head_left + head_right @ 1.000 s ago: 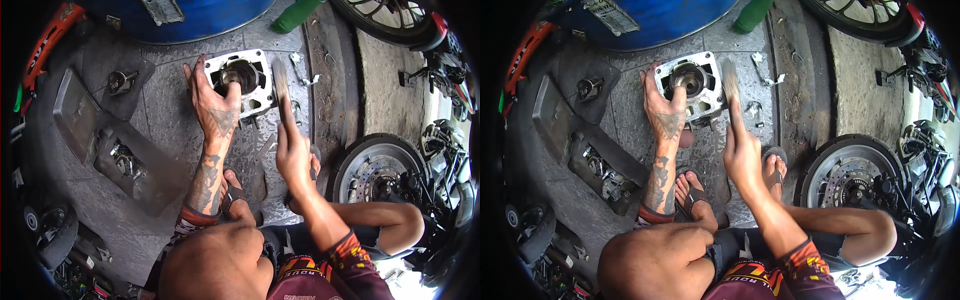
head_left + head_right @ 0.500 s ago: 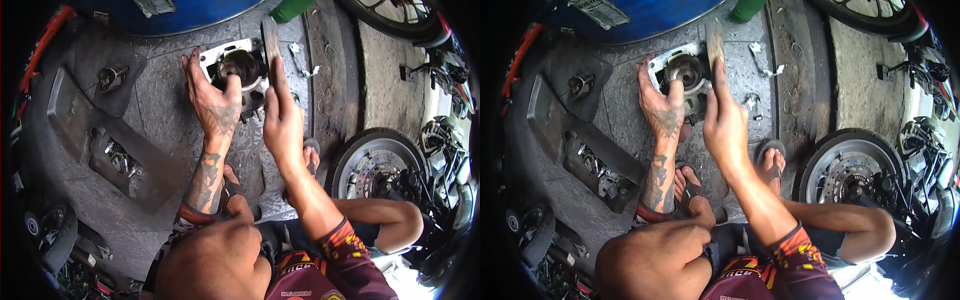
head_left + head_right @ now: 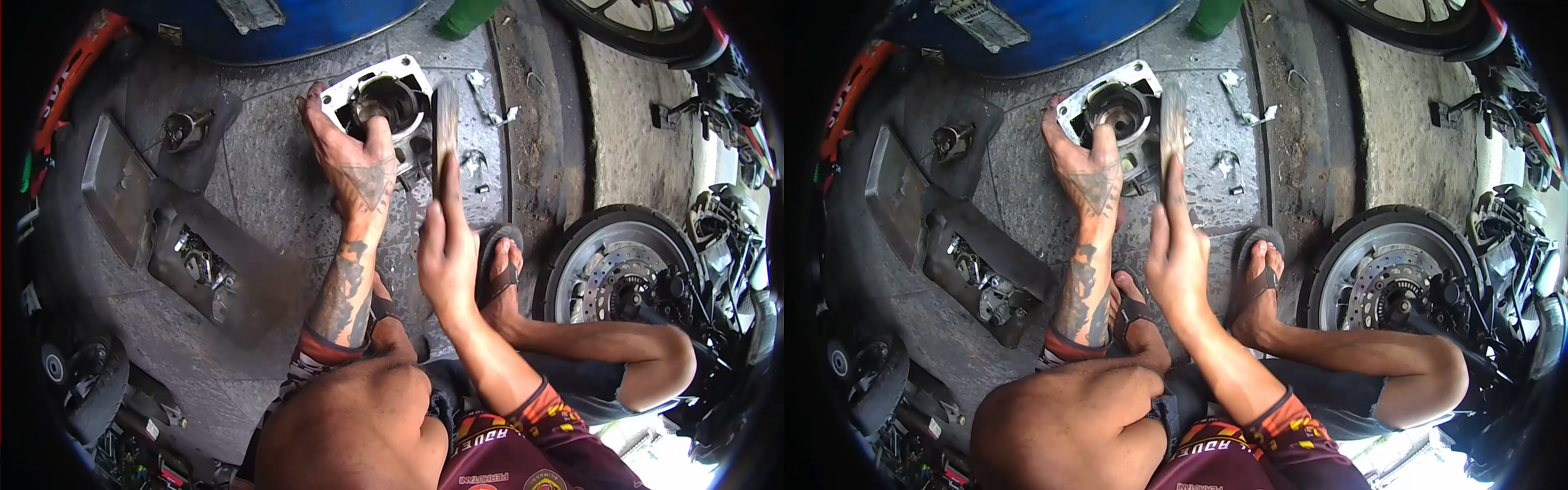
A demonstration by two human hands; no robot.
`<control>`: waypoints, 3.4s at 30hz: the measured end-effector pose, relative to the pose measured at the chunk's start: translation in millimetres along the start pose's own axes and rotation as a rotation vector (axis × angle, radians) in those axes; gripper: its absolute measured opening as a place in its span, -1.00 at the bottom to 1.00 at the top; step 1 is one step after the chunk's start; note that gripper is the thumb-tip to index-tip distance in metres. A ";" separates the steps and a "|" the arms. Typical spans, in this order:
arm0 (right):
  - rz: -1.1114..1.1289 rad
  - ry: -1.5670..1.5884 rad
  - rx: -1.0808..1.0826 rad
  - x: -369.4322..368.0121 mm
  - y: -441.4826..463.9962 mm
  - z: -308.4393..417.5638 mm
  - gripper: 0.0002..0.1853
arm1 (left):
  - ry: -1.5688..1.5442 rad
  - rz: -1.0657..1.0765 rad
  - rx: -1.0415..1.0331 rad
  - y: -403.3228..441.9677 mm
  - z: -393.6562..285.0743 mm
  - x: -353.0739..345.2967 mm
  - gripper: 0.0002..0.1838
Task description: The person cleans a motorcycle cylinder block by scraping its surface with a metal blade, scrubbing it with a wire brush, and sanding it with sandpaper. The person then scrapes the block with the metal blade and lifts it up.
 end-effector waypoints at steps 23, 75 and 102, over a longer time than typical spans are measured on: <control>0.100 -0.144 0.202 14.0 15.9 18.0 -0.34 | 0.034 0.030 -0.082 1.3 -11.5 -9.9 -0.14; 0.168 -0.173 -0.136 52.7 49.0 -10.7 -0.41 | 0.165 0.789 -0.290 52.6 -10.1 -78.5 -0.11; 0.042 -0.157 -0.026 52.5 59.6 -6.4 -0.44 | 0.416 0.354 -0.427 -16.8 -43.8 -59.1 -0.23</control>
Point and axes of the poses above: each hand's wrist, its own y-axis towards the middle knuckle, its own x-axis out of the back of the hand, z = x × y, the point moved 9 cm from there along y, towards the middle knuckle, and after that the axes turned 10 degrees about -z, right-handed, at the moved point
